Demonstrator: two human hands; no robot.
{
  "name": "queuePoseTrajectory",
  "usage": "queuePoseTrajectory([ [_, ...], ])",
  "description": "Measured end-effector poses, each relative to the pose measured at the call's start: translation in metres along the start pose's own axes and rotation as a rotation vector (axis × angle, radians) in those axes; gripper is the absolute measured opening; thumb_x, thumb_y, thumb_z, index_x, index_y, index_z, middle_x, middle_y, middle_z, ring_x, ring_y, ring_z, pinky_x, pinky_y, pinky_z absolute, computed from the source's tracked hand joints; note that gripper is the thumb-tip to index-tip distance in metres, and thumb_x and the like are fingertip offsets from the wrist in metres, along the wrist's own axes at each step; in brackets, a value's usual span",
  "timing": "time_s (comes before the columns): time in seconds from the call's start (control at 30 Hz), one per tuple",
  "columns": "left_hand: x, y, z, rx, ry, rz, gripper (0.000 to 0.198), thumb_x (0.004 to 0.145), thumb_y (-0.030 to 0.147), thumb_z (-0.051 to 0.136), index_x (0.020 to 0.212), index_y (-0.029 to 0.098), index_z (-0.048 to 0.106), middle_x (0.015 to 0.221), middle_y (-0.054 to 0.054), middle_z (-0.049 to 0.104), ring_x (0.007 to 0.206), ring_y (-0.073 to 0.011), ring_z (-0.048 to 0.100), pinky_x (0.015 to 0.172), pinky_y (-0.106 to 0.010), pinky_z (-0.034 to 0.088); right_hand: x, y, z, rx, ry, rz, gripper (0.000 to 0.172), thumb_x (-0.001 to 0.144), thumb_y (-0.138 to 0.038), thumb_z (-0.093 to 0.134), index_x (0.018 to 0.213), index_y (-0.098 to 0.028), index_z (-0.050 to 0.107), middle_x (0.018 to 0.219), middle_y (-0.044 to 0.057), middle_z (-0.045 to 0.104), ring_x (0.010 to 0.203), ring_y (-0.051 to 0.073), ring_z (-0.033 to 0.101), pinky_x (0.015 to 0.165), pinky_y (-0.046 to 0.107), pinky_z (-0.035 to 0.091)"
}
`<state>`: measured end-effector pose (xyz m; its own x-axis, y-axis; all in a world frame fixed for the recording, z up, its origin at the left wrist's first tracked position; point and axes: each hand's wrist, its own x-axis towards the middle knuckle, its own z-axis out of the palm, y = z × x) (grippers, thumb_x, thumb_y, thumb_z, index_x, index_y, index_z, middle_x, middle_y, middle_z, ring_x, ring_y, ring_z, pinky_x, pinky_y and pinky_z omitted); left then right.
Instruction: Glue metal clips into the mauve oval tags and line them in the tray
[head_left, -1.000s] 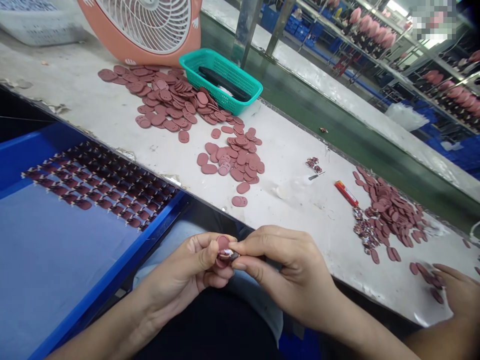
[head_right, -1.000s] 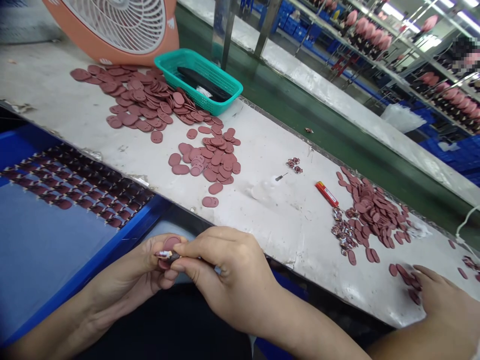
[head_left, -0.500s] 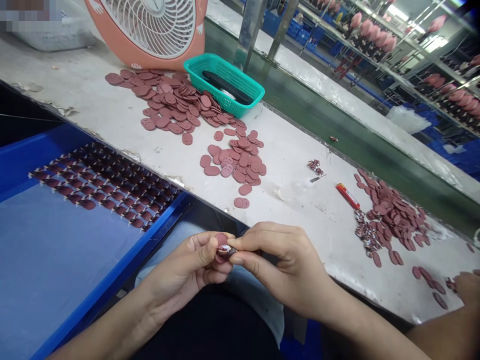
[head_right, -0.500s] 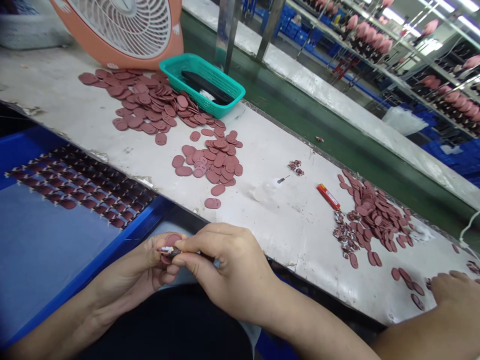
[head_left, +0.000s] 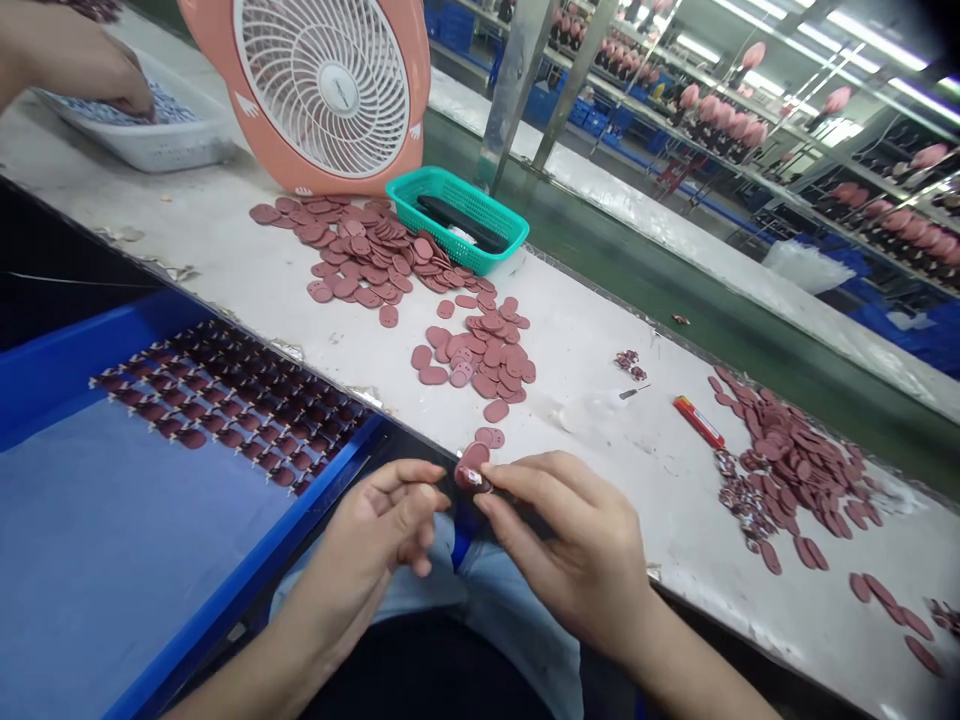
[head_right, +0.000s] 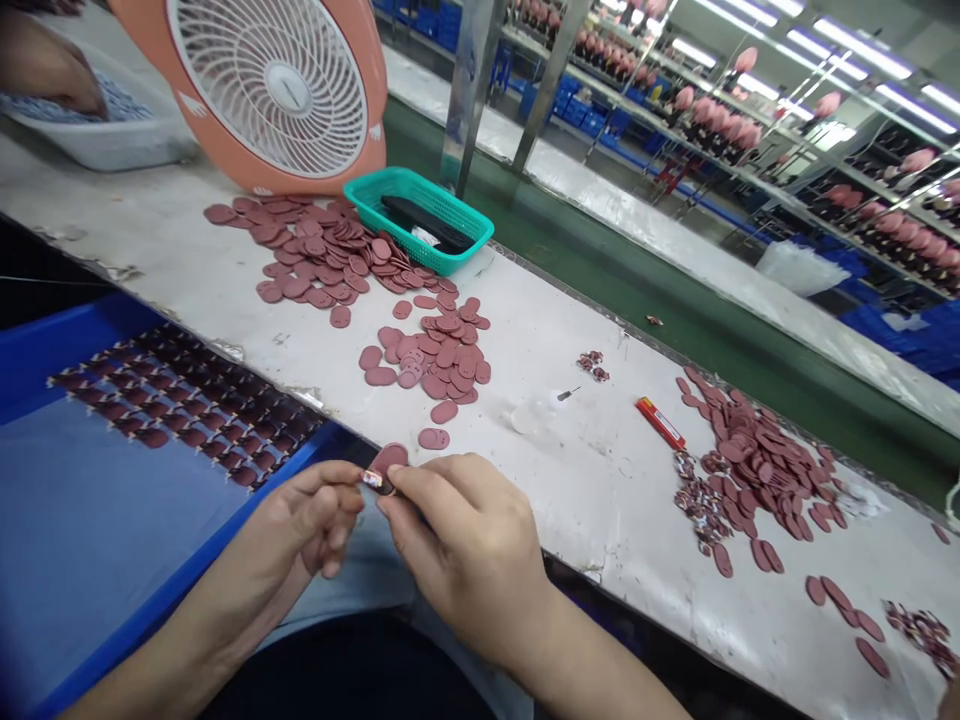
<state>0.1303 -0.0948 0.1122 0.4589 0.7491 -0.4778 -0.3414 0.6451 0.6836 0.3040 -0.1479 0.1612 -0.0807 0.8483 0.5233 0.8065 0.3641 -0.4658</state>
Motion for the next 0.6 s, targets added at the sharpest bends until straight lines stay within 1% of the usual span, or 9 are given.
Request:
queuePoseTrajectory([
  [0.03,-0.001,0.0,0.001,0.032,0.045,0.08,0.039,0.06,0.041,0.096,0.082,0.018,0.075,0.065,0.002,0.064,0.048,-0.0083,0.052,0.041,-0.015,0.047,-0.002,0.0,0.005,-0.092,0.045,-0.062,0.012,0.091,-0.011,0.068,0.102,-0.012,0.071,0.087,0.008,0.075,0.074,0.017,0.069,0.065,0.028,0.058],
  [0.07,-0.001,0.0,0.002,0.063,0.06,0.143,0.037,0.059,0.038,0.097,0.078,0.018,0.073,0.062,0.003,0.063,0.048,-0.0085,0.051,0.04,-0.016,0.047,-0.003,-0.001,0.009,-0.176,0.082,-0.122,0.012,0.091,-0.011,0.068,0.103,-0.011,0.07,0.084,0.008,0.075,0.071,0.017,0.068,0.063,0.029,0.057],
  [0.1,-0.002,0.0,0.003,0.092,0.053,0.184,0.036,0.058,0.037,0.097,0.075,0.018,0.073,0.061,0.003,0.063,0.049,-0.0094,0.052,0.041,-0.016,0.048,-0.005,-0.002,0.014,-0.244,0.109,-0.179,0.013,0.091,-0.011,0.069,0.104,-0.01,0.069,0.082,0.008,0.074,0.067,0.017,0.066,0.06,0.029,0.056],
  [0.17,-0.001,0.001,0.004,0.136,0.038,0.219,0.035,0.057,0.036,0.098,0.075,0.018,0.073,0.063,0.001,0.065,0.052,-0.0112,0.053,0.041,-0.017,0.048,-0.007,-0.004,0.022,-0.321,0.139,-0.26,0.018,0.091,-0.012,0.069,0.108,-0.007,0.068,0.079,0.009,0.075,0.063,0.018,0.064,0.056,0.031,0.054],
  [0.23,0.0,0.002,0.004,0.164,0.057,0.236,0.034,0.057,0.034,0.097,0.076,0.019,0.074,0.065,0.002,0.065,0.053,-0.0115,0.054,0.041,-0.017,0.049,-0.008,-0.005,0.029,-0.321,0.15,-0.296,0.021,0.092,-0.013,0.067,0.112,-0.006,0.067,0.08,0.01,0.075,0.062,0.018,0.063,0.055,0.031,0.053],
  [0.3,0.001,0.002,0.003,0.172,0.092,0.256,0.032,0.058,0.035,0.097,0.074,0.019,0.073,0.066,0.002,0.063,0.053,-0.011,0.052,0.04,-0.017,0.048,-0.006,-0.005,0.036,-0.295,0.167,-0.304,0.021,0.093,-0.012,0.064,0.114,-0.008,0.066,0.079,0.009,0.075,0.06,0.017,0.062,0.054,0.03,0.052],
  [0.47,-0.002,0.006,-0.001,0.147,0.148,0.28,0.033,0.067,0.045,0.09,0.072,0.018,0.073,0.067,0.0,0.063,0.054,-0.0119,0.053,0.041,-0.018,0.047,0.003,-0.01,0.049,-0.247,0.192,-0.276,0.018,0.09,-0.01,0.069,0.108,-0.012,0.069,0.07,0.004,0.071,0.054,0.014,0.059,0.051,0.028,0.05],
  [0.53,-0.005,0.01,-0.009,0.15,0.197,0.271,0.033,0.069,0.047,0.088,0.074,0.018,0.073,0.072,-0.002,0.067,0.06,-0.0143,0.059,0.043,-0.019,0.049,0.003,-0.015,0.048,-0.218,0.184,-0.31,0.02,0.087,-0.01,0.072,0.107,-0.01,0.07,0.068,0.004,0.07,0.052,0.014,0.06,0.049,0.028,0.05],
  [0.6,-0.006,0.015,-0.027,0.194,0.298,0.275,0.033,0.07,0.047,0.087,0.08,0.019,0.073,0.082,-0.005,0.072,0.071,-0.0192,0.067,0.048,-0.021,0.052,0.0,-0.019,0.045,-0.191,0.166,-0.354,0.019,0.085,-0.01,0.074,0.104,-0.01,0.071,0.064,0.002,0.069,0.049,0.013,0.06,0.046,0.027,0.05],
])
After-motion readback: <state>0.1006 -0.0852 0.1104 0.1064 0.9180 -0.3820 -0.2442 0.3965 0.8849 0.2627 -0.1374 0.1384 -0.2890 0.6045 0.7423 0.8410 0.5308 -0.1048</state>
